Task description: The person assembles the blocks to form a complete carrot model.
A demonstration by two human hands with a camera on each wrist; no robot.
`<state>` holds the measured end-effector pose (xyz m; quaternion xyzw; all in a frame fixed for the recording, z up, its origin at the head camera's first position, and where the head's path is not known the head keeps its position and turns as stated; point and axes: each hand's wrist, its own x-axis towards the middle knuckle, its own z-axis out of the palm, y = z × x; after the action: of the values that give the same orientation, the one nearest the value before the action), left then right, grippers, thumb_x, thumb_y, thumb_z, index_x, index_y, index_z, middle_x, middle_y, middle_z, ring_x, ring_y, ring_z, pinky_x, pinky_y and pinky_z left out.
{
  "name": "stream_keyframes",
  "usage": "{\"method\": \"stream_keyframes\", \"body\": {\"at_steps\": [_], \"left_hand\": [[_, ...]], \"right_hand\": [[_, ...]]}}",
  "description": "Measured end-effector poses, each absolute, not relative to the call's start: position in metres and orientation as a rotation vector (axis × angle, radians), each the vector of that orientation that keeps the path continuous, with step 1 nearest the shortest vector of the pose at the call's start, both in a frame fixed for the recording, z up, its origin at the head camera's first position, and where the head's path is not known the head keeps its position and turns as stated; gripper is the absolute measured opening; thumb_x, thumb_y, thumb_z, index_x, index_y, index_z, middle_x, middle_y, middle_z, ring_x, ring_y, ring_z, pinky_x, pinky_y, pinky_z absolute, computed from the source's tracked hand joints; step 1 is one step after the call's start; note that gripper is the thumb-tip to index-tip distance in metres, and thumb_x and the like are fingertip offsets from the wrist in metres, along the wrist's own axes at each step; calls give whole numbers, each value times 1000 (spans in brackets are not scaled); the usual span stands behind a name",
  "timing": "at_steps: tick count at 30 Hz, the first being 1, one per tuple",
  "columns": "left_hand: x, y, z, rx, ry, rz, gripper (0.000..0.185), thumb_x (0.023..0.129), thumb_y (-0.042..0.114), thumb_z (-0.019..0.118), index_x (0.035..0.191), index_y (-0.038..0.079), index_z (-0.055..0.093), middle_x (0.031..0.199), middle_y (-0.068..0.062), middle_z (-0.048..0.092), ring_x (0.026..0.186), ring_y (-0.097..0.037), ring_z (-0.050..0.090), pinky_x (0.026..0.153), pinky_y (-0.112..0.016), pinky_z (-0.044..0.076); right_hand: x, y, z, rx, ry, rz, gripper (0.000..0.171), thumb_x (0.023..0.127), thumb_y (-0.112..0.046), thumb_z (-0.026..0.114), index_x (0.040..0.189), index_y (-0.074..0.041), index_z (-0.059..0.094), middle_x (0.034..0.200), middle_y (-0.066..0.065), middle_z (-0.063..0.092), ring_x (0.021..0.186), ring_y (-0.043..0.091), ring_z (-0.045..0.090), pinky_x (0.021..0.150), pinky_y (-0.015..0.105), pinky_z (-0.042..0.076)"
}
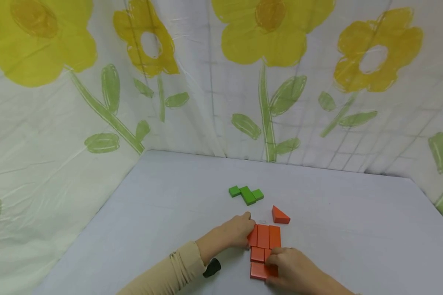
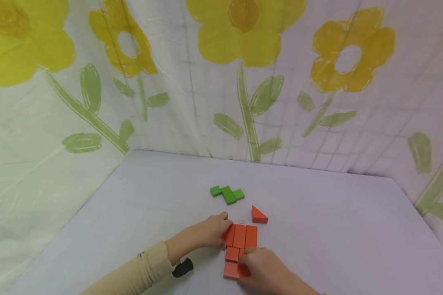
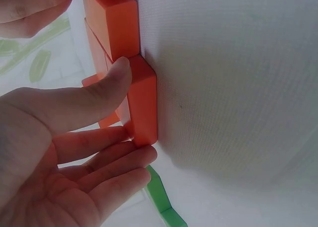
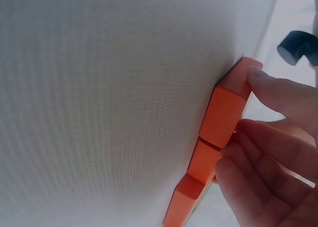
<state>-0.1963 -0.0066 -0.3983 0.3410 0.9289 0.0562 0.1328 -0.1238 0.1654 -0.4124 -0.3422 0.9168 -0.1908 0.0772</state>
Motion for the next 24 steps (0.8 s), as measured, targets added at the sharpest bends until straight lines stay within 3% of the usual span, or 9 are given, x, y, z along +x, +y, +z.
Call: {"method": "stream_keyframes", "body": {"at_steps": [10, 15, 21, 24], "left_hand": [[-196, -7, -399, 997, 2709, 157, 36, 66, 20, 77, 94, 7, 59, 90, -2, 47, 66, -8, 44, 62, -18, 40], [-195, -7, -399, 1003, 2713, 171, 36, 66, 20, 77, 93, 6, 59, 87, -2, 46, 65, -9, 44, 61, -19, 40], [-194, -7, -397, 990, 2707, 193, 37, 67, 20, 76, 95, 5, 59, 93, -5, 49, 71, -10, 48, 66, -20, 42], [-193, -8, -397, 980, 2712, 191, 37, 66, 21, 76, 95, 5, 59, 95, -5, 49, 72, -10, 49, 68, -20, 43]], "right_hand": [[-125, 166, -412, -1102, 2807, -629, 23, 69, -30, 73, 81, -11, 68, 72, -11, 54, 59, -1, 43, 57, 19, 43], [-140, 173, -409, -958, 2998, -801, 18, 71, -22, 73, 83, -10, 67, 75, -8, 58, 63, 4, 51, 56, 17, 44], [-170, 190, -405, -492, 3264, -743, 41, 67, -12, 75, 103, 1, 61, 96, 10, 60, 84, 25, 58, 68, 35, 48], [-181, 194, -406, -403, 3204, -645, 45, 68, -11, 74, 106, 5, 58, 99, 17, 59, 89, 30, 56, 71, 41, 46]]}}
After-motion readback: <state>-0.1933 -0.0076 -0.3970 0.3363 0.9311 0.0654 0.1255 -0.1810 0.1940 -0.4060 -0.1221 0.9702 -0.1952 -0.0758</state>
